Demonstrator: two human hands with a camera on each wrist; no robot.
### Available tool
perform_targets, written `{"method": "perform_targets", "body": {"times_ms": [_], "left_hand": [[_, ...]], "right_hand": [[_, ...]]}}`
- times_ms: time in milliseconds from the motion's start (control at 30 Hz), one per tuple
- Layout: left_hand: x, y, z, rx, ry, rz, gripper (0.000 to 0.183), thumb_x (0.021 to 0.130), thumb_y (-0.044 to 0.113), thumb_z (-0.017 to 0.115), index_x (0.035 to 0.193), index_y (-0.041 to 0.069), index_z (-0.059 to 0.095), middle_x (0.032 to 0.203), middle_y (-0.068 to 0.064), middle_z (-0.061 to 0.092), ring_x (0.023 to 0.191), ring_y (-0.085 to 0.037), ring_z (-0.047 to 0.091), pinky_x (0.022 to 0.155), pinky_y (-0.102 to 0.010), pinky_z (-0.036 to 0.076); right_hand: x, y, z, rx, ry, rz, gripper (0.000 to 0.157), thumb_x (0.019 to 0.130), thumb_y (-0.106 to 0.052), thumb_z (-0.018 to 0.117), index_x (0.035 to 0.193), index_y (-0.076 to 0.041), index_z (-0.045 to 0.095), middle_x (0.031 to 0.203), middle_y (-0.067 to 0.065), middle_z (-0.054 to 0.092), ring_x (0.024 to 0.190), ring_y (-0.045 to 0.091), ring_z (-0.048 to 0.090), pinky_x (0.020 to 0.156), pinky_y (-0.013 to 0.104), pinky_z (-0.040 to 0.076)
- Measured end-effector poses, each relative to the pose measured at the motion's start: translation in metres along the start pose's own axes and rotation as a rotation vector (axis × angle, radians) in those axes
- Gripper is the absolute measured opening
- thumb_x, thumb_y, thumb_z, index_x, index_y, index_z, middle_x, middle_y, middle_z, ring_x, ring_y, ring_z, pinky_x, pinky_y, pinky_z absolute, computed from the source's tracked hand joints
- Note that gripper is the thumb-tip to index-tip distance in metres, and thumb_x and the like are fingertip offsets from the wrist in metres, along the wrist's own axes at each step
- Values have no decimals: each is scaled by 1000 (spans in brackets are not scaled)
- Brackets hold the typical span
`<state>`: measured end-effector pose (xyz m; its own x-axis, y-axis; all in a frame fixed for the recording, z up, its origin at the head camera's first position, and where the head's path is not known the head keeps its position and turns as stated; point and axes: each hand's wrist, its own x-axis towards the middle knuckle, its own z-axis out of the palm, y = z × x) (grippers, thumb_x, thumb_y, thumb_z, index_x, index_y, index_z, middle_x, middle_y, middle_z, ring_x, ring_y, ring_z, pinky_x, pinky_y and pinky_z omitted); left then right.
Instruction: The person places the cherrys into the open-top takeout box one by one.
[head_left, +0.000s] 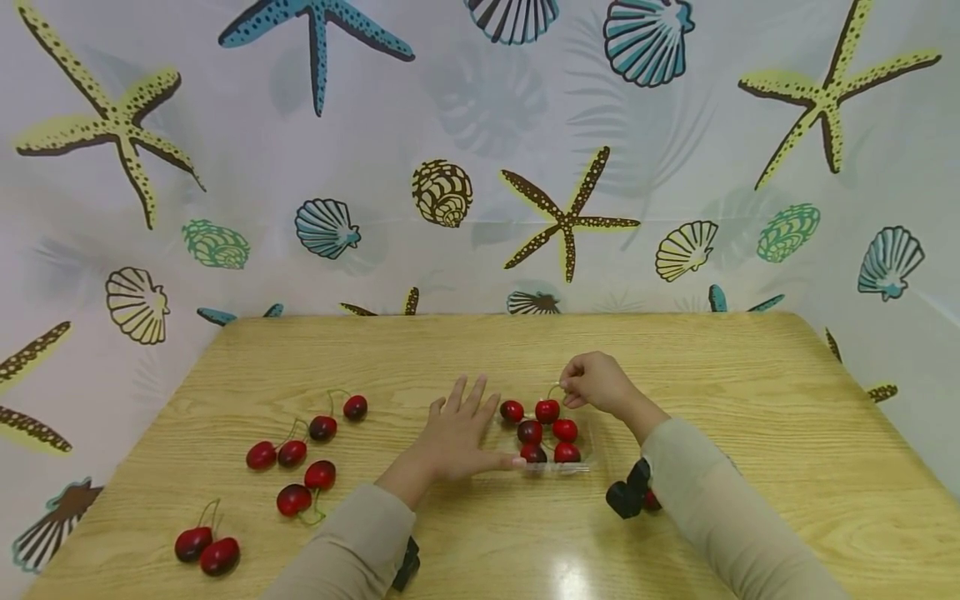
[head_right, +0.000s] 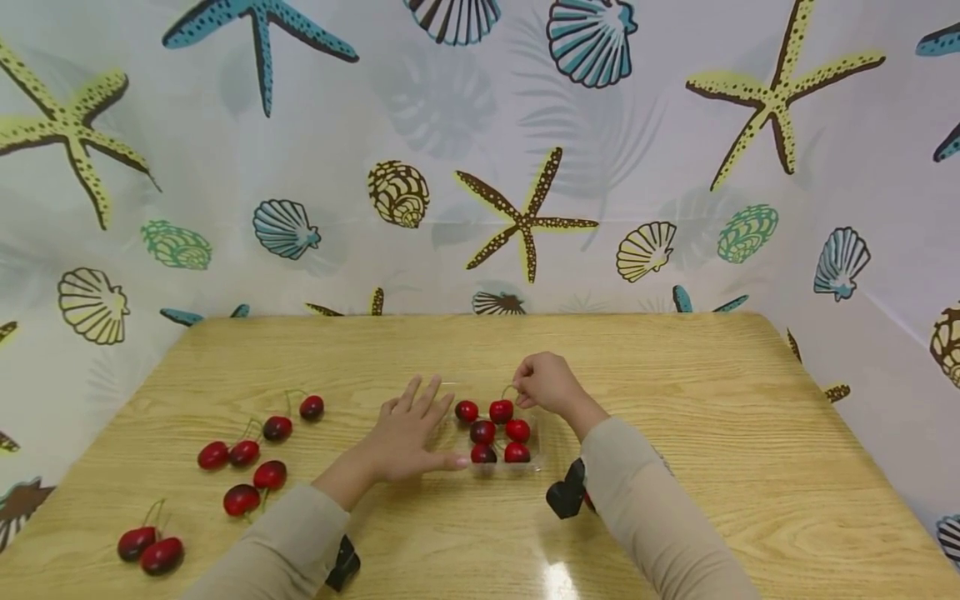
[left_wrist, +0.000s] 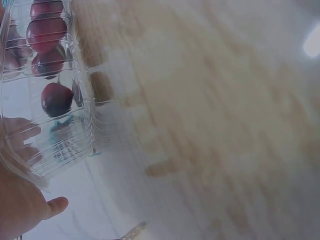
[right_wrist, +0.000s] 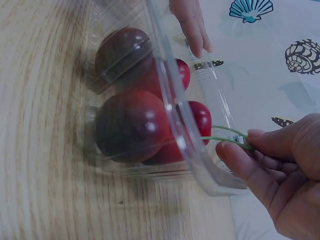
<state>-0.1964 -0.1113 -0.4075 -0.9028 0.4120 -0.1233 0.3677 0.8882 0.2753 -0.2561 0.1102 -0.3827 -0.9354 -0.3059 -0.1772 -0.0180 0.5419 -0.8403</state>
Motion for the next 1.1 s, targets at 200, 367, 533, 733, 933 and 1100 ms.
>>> {"method": "perform_targets", "body": {"times_ms": [200, 367, 533, 733, 933, 1100], "left_hand": [[1, 0, 1, 0, 3, 3, 99, 74, 75, 47, 146, 11, 24, 154, -11, 5, 140, -35, -3, 106, -58, 11], [0, 0, 1, 3, -1, 7, 98, 74, 75, 47, 146, 11, 24, 154, -11, 4, 140, -35, -4, 106, -58, 11], [1, 0, 1, 6, 1, 8, 99, 74, 75, 47, 146, 11, 24, 154, -12, 4, 140, -35, -4, 106, -58, 12], [1, 0, 2, 6, -1, 5, 99, 74, 76, 46, 146, 11, 24, 154, -12, 4, 140, -34, -4, 106, -58, 11], [0, 0, 1, 7, 9, 9, 98, 75, 74, 48, 146, 11, 24, 154, -12, 5, 140, -35, -3, 106, -59, 12], [-1, 0, 1, 7, 15, 11, 97, 75, 73, 48, 146, 11, 24, 154, -11, 5, 140, -35, -3, 106, -59, 12]], "right_hand": [[-1, -2, -1, -35, 4, -13, 13, 89, 4, 51, 92, 15, 57, 82, 21, 60, 62, 12, 62, 67, 35, 54], [-3, -3, -4, -55, 12, -22, 13, 89, 4, 52, 93, 14, 58, 83, 21, 60, 63, 13, 63, 68, 36, 54], [-4, -1, -8, -56, 16, -26, 12, 90, 3, 51, 93, 13, 58, 85, 21, 61, 67, 16, 64, 69, 36, 54], [-9, 2, -15, -34, 9, -38, 14, 90, 1, 51, 95, 12, 58, 87, 21, 61, 73, 22, 66, 72, 38, 54], [-13, 7, -22, -6, -6, -57, 16, 91, -1, 51, 97, 13, 58, 92, 26, 60, 75, 21, 65, 72, 36, 54], [-18, 11, -26, 24, -14, -60, 20, 92, -2, 50, 101, 15, 56, 95, 27, 60, 74, 16, 64, 73, 37, 53]]}}
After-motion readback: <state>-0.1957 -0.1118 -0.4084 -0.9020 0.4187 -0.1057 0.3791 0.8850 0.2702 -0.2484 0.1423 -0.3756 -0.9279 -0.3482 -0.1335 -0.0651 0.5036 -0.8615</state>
